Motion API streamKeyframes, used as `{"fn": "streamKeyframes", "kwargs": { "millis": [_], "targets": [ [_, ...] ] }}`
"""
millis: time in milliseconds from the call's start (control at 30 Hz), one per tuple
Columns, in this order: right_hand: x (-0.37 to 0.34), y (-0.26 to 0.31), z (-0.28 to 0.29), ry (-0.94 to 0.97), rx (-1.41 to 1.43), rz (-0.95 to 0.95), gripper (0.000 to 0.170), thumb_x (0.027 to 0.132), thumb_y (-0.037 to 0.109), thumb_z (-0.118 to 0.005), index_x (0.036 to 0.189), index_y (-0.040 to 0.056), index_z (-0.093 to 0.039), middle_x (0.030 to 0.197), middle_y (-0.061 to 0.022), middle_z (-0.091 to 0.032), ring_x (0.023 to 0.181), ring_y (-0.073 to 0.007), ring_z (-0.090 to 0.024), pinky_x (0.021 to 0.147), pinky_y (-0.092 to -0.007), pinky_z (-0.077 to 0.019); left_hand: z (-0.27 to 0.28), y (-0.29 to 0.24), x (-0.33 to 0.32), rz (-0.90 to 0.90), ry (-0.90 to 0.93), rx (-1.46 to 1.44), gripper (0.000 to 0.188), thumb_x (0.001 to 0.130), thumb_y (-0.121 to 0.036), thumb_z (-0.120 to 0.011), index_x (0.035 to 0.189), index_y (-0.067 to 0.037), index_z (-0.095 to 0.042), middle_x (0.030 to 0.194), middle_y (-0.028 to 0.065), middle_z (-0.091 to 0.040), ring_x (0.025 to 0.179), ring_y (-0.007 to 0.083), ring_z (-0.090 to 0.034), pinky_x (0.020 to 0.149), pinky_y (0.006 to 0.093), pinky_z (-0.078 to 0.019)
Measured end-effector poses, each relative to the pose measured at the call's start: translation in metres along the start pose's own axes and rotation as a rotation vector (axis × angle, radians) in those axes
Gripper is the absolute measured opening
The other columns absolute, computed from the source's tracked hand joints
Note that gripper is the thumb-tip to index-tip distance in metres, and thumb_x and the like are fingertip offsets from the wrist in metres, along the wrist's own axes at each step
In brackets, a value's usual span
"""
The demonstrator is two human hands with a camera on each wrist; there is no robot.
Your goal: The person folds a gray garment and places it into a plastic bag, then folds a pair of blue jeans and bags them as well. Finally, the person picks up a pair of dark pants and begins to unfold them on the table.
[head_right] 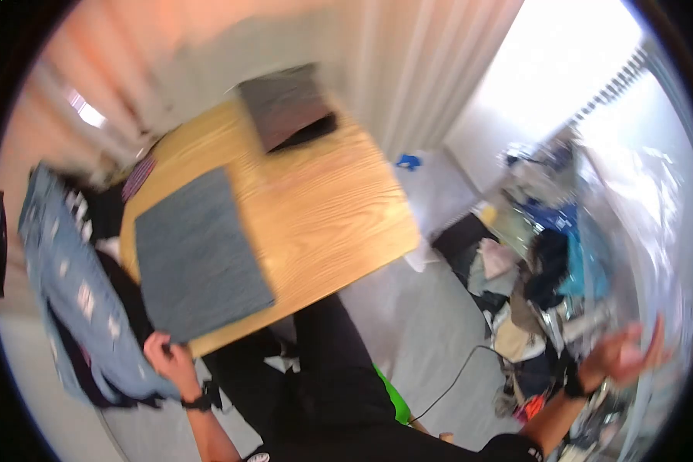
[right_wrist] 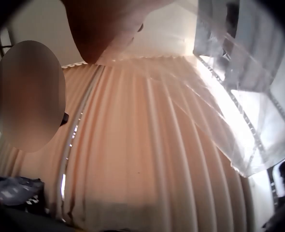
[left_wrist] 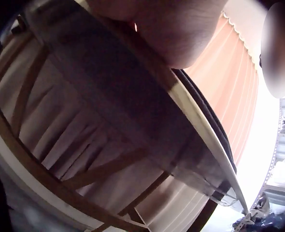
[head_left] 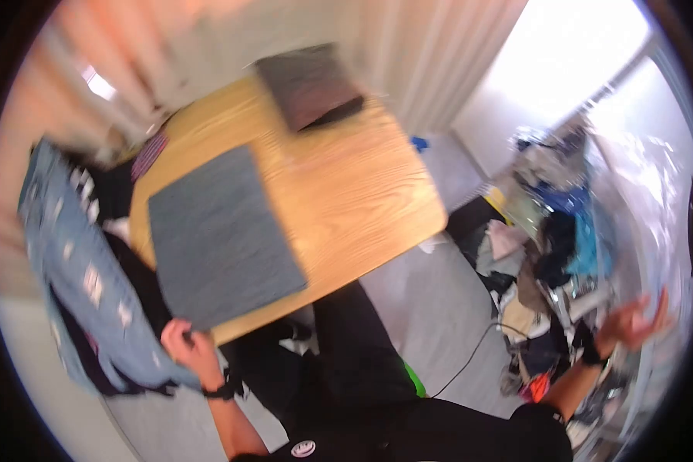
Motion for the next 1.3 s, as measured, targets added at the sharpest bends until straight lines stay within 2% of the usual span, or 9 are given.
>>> {"fn": "streamKeyframes", "kwargs": {
  "millis": [300, 433, 700, 833, 967, 1067, 1133, 1200, 1300],
  "targets": [
    [0.024, 0.079, 0.028, -0.371, 0.321, -0.190, 0.018, 0.081, -0.002, -0.068, 0.095, -0.0115, -0.062, 0.090, -0.0221, -0.068, 0.079, -0.0294, -0.068, 0.075, -0.0384, -0.0565, -0.009, -0.003, 0.006, 0.082, 0.027, -0.052, 0.020, 0.068, 0.009, -0.051, 0.084, -0.004, -0.056, 0.093, 0.0122, -0.054, 0.093, 0.0310, -0.052, 0.082, 0.0406, -0.0417],
    [0.039, 0.154, -0.020, -0.389, 0.788, -0.642, 0.030, 0.083, -0.005, -0.065, 0.111, -0.0093, -0.058, 0.106, -0.0198, -0.066, 0.091, -0.0267, -0.065, 0.079, -0.0351, -0.0548, -0.007, -0.004, 0.005, 0.060, -0.010, -0.045, 0.021, 0.067, 0.008, -0.052, 0.082, -0.005, -0.057, 0.092, 0.0125, -0.055, 0.092, 0.0320, -0.053, 0.079, 0.0415, -0.0432],
    [0.125, 0.397, -0.114, 0.483, 1.155, -0.235, 0.048, 0.077, -0.002, -0.063, 0.124, 0.0067, -0.059, 0.134, -0.0181, -0.049, 0.122, -0.0382, -0.047, 0.103, -0.0416, -0.0376, -0.004, -0.007, -0.004, 0.044, 0.013, -0.107, 0.021, 0.068, 0.010, -0.049, 0.083, -0.003, -0.055, 0.091, 0.0127, -0.054, 0.091, 0.0317, -0.050, 0.080, 0.0401, -0.0412],
    [0.100, 0.435, -0.096, 0.649, 1.259, -0.180, 0.039, 0.078, -0.001, -0.061, 0.117, 0.0074, -0.063, 0.136, -0.0186, -0.046, 0.124, -0.0386, -0.045, 0.103, -0.0427, -0.0364, 0.006, -0.013, -0.020, 0.052, 0.030, -0.141, 0.018, 0.068, 0.008, -0.048, 0.082, -0.003, -0.053, 0.088, 0.0126, -0.053, 0.086, 0.0297, -0.048, 0.077, 0.0379, -0.0397],
    [0.032, 0.432, -0.087, 0.744, 1.483, -0.554, 0.027, 0.074, -0.006, -0.059, 0.099, 0.0031, -0.062, 0.119, -0.0169, -0.052, 0.115, -0.0332, -0.050, 0.099, -0.0394, -0.0392, 0.017, -0.019, -0.035, 0.185, 0.119, -0.223, 0.015, 0.067, 0.006, -0.048, 0.078, -0.002, -0.054, 0.083, 0.0119, -0.053, 0.083, 0.0291, -0.049, 0.078, 0.0361, -0.0395],
    [-0.077, 0.474, -0.097, 1.111, 1.897, -1.174, 0.043, 0.082, -0.001, -0.063, 0.122, 0.0003, -0.047, 0.124, -0.0136, -0.052, 0.117, -0.0244, -0.051, 0.098, -0.0376, -0.0414, 0.024, -0.028, -0.038, 0.236, 0.244, -0.333, 0.011, 0.066, 0.002, -0.051, 0.077, -0.002, -0.054, 0.082, 0.0112, -0.051, 0.083, 0.0273, -0.049, 0.079, 0.0348, -0.0393],
    [-0.068, 0.484, -0.093, 1.186, 1.984, -1.191, 0.051, 0.084, 0.003, -0.065, 0.128, -0.0002, -0.041, 0.128, -0.0151, -0.049, 0.119, -0.0248, -0.049, 0.098, -0.0373, -0.0420, 0.025, -0.027, -0.042, 0.265, 0.307, -0.397, 0.014, 0.070, -0.001, -0.055, 0.083, -0.005, -0.054, 0.085, 0.0074, -0.052, 0.086, 0.0231, -0.050, 0.081, 0.0328, -0.0387],
    [-0.054, 0.495, -0.093, 1.253, 2.068, -1.213, 0.059, 0.086, 0.007, -0.067, 0.135, -0.0007, -0.035, 0.132, -0.0165, -0.047, 0.121, -0.0252, -0.048, 0.099, -0.0369, -0.0425, 0.015, 0.018, -0.075, 1.076, -0.101, -1.274, 0.016, 0.078, -0.005, -0.059, 0.091, -0.010, -0.052, 0.091, 0.0027, -0.052, 0.090, 0.0174, -0.049, 0.084, 0.0304, -0.0371],
    [-0.028, 0.521, -0.096, 1.536, 2.136, -0.992, 0.076, 0.086, 0.008, -0.068, 0.146, -0.0011, -0.022, 0.138, -0.0198, -0.045, 0.118, -0.0228, -0.051, 0.099, -0.0344, -0.0431, 0.000, 0.029, -0.067, 1.142, -0.014, -1.166, 0.012, 0.092, -0.013, -0.060, 0.096, -0.014, -0.049, 0.098, -0.0012, -0.052, 0.094, 0.0110, -0.048, 0.087, 0.0277, -0.0363]
  ]
}}
Point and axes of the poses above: each hand's wrist, its own x-axis towards the middle knuckle, its own z-axis out of the back of the hand, y = z × x, the point moved 10 cm from there along x, towards the middle knuckle
